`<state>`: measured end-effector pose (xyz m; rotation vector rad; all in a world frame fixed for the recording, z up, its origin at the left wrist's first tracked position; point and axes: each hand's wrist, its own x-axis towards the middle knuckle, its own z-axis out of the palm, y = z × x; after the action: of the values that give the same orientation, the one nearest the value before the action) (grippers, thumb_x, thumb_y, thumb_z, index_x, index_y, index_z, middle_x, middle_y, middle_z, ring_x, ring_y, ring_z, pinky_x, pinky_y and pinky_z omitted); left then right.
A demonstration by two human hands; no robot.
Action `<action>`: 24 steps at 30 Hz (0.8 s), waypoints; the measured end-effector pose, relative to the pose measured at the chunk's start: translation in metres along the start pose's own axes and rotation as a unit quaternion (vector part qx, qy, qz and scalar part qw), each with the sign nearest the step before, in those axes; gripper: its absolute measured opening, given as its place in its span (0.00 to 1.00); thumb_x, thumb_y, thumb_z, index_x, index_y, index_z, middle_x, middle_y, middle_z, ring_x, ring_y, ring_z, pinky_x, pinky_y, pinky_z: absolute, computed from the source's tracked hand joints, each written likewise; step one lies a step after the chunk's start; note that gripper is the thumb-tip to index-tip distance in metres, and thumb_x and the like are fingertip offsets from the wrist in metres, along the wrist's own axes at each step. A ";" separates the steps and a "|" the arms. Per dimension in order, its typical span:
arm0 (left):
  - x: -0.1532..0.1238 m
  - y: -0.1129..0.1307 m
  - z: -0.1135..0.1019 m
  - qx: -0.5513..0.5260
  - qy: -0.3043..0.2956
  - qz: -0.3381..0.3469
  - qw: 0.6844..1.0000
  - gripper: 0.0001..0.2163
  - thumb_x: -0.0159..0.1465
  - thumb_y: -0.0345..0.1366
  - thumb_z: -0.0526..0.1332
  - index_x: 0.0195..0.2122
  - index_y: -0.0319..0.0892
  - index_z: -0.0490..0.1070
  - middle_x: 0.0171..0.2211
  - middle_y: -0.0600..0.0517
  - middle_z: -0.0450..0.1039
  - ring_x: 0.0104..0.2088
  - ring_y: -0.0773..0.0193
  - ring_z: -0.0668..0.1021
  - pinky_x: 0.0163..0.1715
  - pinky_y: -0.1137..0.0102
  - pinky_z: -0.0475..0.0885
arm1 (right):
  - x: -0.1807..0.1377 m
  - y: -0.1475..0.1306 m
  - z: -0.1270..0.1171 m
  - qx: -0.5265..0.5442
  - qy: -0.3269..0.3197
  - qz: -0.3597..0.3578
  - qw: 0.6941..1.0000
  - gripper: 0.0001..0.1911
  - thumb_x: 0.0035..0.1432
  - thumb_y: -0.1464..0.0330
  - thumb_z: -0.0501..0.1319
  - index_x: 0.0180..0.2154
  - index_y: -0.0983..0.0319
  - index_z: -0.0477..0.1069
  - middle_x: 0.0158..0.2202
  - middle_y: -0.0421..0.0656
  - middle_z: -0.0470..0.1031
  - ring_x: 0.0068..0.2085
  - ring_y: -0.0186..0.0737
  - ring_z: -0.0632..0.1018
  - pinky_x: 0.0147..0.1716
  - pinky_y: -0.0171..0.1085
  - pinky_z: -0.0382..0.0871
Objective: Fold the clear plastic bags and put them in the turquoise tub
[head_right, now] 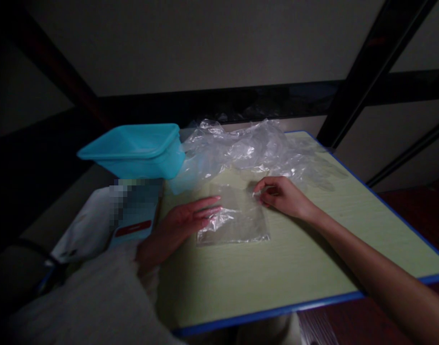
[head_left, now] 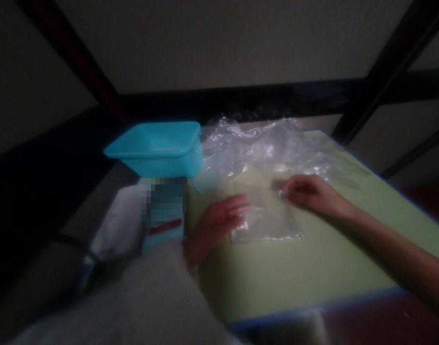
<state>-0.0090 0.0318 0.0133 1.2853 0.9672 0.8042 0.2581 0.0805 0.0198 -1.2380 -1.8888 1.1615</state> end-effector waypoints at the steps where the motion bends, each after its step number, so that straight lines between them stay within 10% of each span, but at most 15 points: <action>1: -0.001 0.001 0.001 0.001 0.005 0.006 1.000 0.24 0.59 0.36 0.64 0.56 0.41 0.66 0.54 0.44 0.71 0.55 0.50 0.72 0.54 0.58 0.66 | -0.001 0.000 -0.001 -0.001 0.000 0.007 1.000 0.07 0.52 0.66 0.63 0.34 0.62 0.72 0.33 0.46 0.77 0.34 0.42 0.77 0.34 0.42 0.73; 24: -0.007 -0.018 -0.003 0.291 0.111 0.123 0.942 0.20 0.60 0.34 0.59 0.55 0.41 0.67 0.59 0.45 0.65 0.60 0.54 0.66 0.62 0.56 0.56 | -0.004 -0.001 0.011 -0.041 0.024 -0.009 0.999 0.15 0.51 0.66 0.62 0.43 0.63 0.72 0.32 0.44 0.76 0.30 0.39 0.75 0.28 0.39 0.70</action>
<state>-0.0151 0.0246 -0.0034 1.8814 1.3029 0.9042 0.2501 0.0729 0.0157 -1.2772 -1.9250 1.0453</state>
